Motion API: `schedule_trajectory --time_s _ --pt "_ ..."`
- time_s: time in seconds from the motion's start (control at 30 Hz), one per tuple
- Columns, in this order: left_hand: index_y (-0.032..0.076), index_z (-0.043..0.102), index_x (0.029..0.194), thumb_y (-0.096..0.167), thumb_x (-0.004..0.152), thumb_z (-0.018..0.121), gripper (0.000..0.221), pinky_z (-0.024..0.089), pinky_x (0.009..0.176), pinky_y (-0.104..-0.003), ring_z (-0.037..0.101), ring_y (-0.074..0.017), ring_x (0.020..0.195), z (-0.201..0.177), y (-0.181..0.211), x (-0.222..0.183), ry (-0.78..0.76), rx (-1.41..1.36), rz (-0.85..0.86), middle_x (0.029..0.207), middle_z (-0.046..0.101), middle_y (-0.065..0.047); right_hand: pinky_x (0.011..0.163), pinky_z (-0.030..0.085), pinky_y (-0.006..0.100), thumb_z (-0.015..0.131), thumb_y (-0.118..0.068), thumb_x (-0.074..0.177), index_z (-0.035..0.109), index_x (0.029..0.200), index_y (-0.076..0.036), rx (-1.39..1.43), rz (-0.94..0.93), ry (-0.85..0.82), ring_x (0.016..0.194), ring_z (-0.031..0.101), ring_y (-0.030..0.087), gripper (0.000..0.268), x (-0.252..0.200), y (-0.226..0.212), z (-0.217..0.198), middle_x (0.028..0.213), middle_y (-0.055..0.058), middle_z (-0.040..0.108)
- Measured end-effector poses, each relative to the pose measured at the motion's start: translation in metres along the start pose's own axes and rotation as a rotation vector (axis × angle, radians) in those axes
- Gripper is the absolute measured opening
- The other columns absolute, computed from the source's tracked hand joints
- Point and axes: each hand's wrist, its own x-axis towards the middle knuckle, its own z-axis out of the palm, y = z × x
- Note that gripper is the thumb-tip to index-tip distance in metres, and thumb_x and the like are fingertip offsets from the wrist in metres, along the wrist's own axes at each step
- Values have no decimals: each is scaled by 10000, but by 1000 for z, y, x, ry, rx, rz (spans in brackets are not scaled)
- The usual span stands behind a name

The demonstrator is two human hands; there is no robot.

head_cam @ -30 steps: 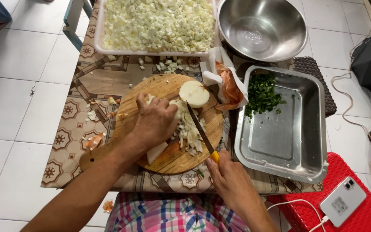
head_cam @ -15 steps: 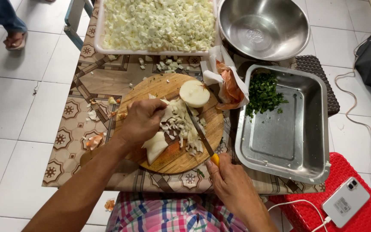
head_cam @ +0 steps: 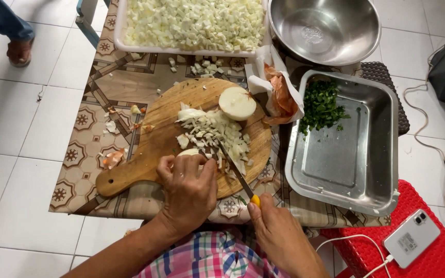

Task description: Dicing a white onion on a wooden cutting board using a kitchen knife.

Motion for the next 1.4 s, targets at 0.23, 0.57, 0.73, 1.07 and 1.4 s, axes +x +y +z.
schedule_trajectory --time_s 0.23,0.57,0.73,1.07,1.4 --pt "194 704 815 330 818 780 156 306 1022 -512 619 -227 838 16 0 20 -150 168 61 768 660 9 676 426 420 318 -513 1072 470 1051 -193 33 24 76 657 608 291 355 -6 1 -2 690 86 627" --pt "207 695 815 219 984 612 188 294 1068 -489 631 -174 768 15 -74 67 -408 -301 -404 796 711 42 631 398 410 316 -520 1082 438 1050 -197 12 -17 63 593 521 254 347 -3 7 -1 626 67 528" --pt "157 707 1046 219 995 540 185 289 1020 -577 556 -296 1060 -9 -78 65 -335 -145 -387 1082 638 -88 698 424 431 330 -517 1074 449 1032 -201 29 2 45 679 621 328 340 -7 -1 -2 681 101 639" --pt "-4 280 1570 569 865 668 987 411 1069 -511 430 -371 1305 18 -48 -31 -427 114 -46 1453 426 -223 665 464 414 286 -507 1086 390 1102 -208 -74 -37 -43 666 620 265 317 8 -2 15 734 53 645" --pt "-17 367 1484 235 865 577 700 476 883 -379 482 -278 1065 42 -39 -19 -248 241 65 1239 475 -146 623 451 498 289 -493 1099 347 1068 -196 -127 -81 57 640 592 367 304 19 -4 32 714 103 624"
